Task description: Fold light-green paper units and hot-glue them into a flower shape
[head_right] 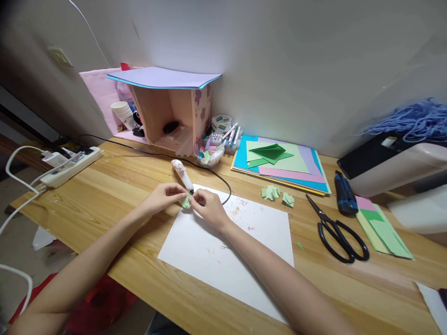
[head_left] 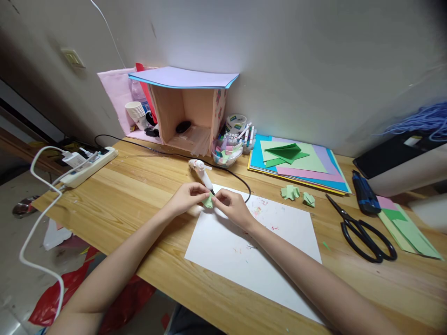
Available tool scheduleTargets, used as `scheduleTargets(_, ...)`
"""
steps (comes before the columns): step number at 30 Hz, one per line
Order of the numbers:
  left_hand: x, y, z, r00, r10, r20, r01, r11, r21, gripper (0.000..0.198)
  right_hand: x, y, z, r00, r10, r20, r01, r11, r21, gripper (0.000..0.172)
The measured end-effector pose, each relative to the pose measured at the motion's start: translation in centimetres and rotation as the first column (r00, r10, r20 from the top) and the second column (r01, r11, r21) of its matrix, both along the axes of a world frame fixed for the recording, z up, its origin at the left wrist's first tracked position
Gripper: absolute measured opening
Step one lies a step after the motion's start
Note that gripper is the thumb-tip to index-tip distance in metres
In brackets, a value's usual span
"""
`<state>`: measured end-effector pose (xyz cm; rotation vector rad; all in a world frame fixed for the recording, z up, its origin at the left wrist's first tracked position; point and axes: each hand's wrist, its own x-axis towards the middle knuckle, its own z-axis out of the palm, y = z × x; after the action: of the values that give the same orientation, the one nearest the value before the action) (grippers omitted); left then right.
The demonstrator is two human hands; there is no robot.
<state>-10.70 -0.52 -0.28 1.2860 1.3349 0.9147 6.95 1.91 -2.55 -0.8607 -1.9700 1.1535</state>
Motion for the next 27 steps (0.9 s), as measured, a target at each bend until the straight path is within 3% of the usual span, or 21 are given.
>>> scheduleTargets(13,0.09,-0.19,0.11,0.998,0.009,0.066,-0.006,0.999,-0.043,0.035,-0.01,0.09,-0.11,1.000,-0.011,0.003,0.011,1.000,-0.020,0.019)
scheduleTargets(20,0.42,-0.28,-0.46,0.999,-0.012,0.047,0.011,1.000,0.017,0.036,0.05,0.14,-0.24,1.000,0.008,0.012,-0.007,0.999,-0.032,0.019)
scheduleTargets(27,0.19,-0.18,-0.01,0.995,0.020,0.096,-0.015,0.999,-0.052,0.035,0.00,0.15,-0.23,1.000,-0.008,0.015,0.009,0.999,-0.038,0.020)
